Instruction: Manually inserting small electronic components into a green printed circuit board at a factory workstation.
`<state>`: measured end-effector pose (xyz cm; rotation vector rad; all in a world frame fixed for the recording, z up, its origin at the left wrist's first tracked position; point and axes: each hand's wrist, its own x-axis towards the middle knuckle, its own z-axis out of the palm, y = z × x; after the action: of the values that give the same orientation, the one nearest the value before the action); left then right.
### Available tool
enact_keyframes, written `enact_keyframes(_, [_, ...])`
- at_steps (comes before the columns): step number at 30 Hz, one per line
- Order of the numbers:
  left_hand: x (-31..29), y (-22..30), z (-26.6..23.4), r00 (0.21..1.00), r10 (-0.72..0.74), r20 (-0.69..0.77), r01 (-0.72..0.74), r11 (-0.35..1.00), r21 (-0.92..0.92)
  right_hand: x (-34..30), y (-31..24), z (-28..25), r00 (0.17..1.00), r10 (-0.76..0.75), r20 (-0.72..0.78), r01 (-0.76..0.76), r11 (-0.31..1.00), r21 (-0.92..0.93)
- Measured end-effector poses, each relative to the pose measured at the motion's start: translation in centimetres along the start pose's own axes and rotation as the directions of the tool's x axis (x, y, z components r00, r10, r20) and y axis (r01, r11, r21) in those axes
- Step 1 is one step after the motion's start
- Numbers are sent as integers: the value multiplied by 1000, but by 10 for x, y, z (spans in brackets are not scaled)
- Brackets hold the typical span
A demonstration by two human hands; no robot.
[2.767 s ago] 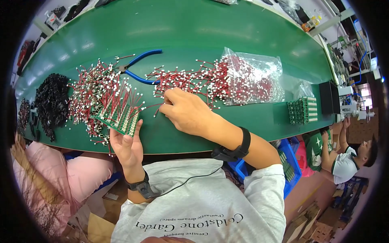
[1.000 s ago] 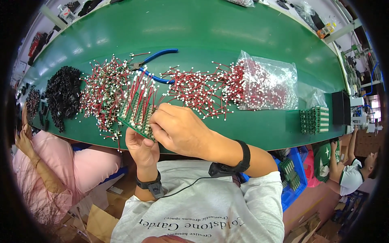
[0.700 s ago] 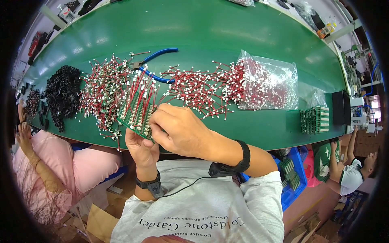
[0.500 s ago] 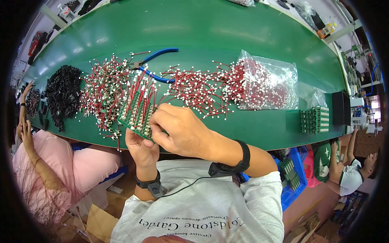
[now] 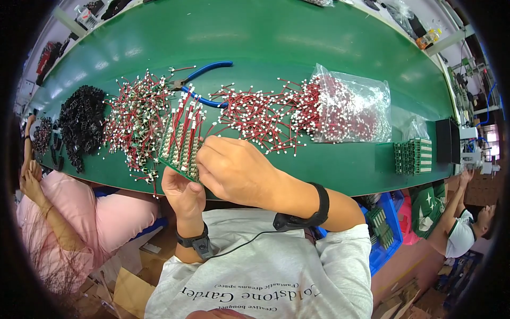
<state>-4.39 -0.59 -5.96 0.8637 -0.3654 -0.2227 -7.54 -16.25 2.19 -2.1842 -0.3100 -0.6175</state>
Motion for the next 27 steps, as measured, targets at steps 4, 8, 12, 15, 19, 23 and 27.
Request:
enact_keyframes(4, [1, 3, 1, 1000, 6, 15, -6, 1000, 16, 1, 0, 0, 998, -59, 12, 59, 998, -33])
enact_keyframes(8, [2, 3, 3, 999, -30, -11, 29, 999, -44, -1, 0, 3, 993, -112, -31, 109, 989, -97])
enact_keyframes(12, [1, 4, 0, 999, -39, -7, 39, 999, -10, -1, -1, 2, 994, -107, -2, 106, 991, -86])
enact_keyframes(15, [2, 9, 0, 999, -40, 3, 40, 999, 5, 2, -1, 0, 996, -91, 15, 91, 995, -33])
enact_keyframes(19, [2, 10, -6, 999, -21, 50, 18, 998, 57, 4, -2, -5, 997, -44, 60, 44, 999, -1])
enact_keyframes(23, [1, 12, -10, 998, -36, 55, 30, 994, 105, 5, 0, 1, 994, -36, 101, 36, 999, 0])
enact_keyframes(27, [5, 15, -17, 1000, -12, 18, 9, 993, 122, 11, 11, -7, 994, -5, 113, 4, 1000, 10])
